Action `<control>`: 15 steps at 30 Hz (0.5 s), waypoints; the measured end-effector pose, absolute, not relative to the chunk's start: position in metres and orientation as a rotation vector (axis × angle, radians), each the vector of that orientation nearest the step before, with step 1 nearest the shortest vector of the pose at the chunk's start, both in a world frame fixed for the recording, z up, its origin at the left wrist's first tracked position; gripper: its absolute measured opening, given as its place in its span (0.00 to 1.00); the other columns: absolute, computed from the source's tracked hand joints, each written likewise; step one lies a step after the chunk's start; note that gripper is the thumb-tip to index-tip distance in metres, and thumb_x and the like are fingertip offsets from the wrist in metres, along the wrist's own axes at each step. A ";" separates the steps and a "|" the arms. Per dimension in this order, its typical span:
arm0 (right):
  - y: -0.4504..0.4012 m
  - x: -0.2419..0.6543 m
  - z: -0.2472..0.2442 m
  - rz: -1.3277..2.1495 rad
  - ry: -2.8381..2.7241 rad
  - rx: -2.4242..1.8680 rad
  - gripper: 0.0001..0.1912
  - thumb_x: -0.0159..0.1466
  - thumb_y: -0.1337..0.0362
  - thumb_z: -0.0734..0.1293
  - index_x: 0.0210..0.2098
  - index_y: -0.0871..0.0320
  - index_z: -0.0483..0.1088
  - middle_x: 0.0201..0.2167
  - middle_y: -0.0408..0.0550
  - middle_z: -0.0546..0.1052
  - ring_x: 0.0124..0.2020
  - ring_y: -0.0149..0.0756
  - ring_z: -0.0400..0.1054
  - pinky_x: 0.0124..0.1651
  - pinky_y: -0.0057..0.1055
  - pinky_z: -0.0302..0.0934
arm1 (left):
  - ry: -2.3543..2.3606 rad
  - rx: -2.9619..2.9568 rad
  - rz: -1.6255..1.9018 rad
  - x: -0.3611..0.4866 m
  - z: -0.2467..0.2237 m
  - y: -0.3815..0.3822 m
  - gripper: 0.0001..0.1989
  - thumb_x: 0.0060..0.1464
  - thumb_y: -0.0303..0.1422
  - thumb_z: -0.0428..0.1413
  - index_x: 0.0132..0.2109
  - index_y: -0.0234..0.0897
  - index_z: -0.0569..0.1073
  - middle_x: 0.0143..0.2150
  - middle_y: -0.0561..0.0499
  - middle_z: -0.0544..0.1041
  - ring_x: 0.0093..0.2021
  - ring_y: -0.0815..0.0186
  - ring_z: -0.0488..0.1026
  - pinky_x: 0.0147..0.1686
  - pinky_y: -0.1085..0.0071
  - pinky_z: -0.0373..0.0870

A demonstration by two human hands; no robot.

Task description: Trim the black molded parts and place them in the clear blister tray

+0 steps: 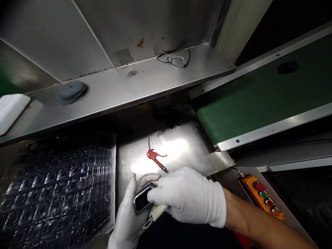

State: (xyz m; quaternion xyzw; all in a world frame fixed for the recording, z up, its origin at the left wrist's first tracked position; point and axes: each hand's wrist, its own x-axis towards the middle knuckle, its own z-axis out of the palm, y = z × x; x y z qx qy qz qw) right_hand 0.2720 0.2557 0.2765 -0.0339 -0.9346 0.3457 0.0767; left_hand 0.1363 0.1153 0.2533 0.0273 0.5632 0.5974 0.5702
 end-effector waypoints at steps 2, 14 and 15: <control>0.257 0.272 0.278 1.100 -2.745 -0.073 0.09 0.62 0.77 0.68 0.35 0.55 0.70 0.28 0.36 0.73 0.27 0.28 0.67 0.28 0.29 0.53 | 1.258 0.017 1.358 0.138 0.257 0.115 0.26 0.62 0.59 0.55 0.46 0.40 0.78 0.24 0.52 0.73 0.22 0.67 0.67 0.21 0.72 0.66; 0.252 0.293 0.285 1.310 -2.423 -0.449 0.17 0.75 0.69 0.50 0.37 0.53 0.66 0.32 0.45 0.75 0.32 0.35 0.70 0.34 0.31 0.71 | 0.981 -0.230 1.313 0.145 0.275 0.114 0.29 0.67 0.58 0.48 0.46 0.35 0.75 0.22 0.57 0.65 0.14 0.80 0.46 0.11 0.83 0.45; 0.251 0.295 0.283 1.262 -2.416 -0.461 0.16 0.74 0.68 0.51 0.35 0.53 0.66 0.30 0.45 0.74 0.30 0.34 0.70 0.33 0.30 0.71 | 0.968 -0.256 1.313 0.145 0.275 0.114 0.28 0.66 0.58 0.49 0.46 0.36 0.75 0.23 0.57 0.66 0.14 0.81 0.47 0.11 0.83 0.45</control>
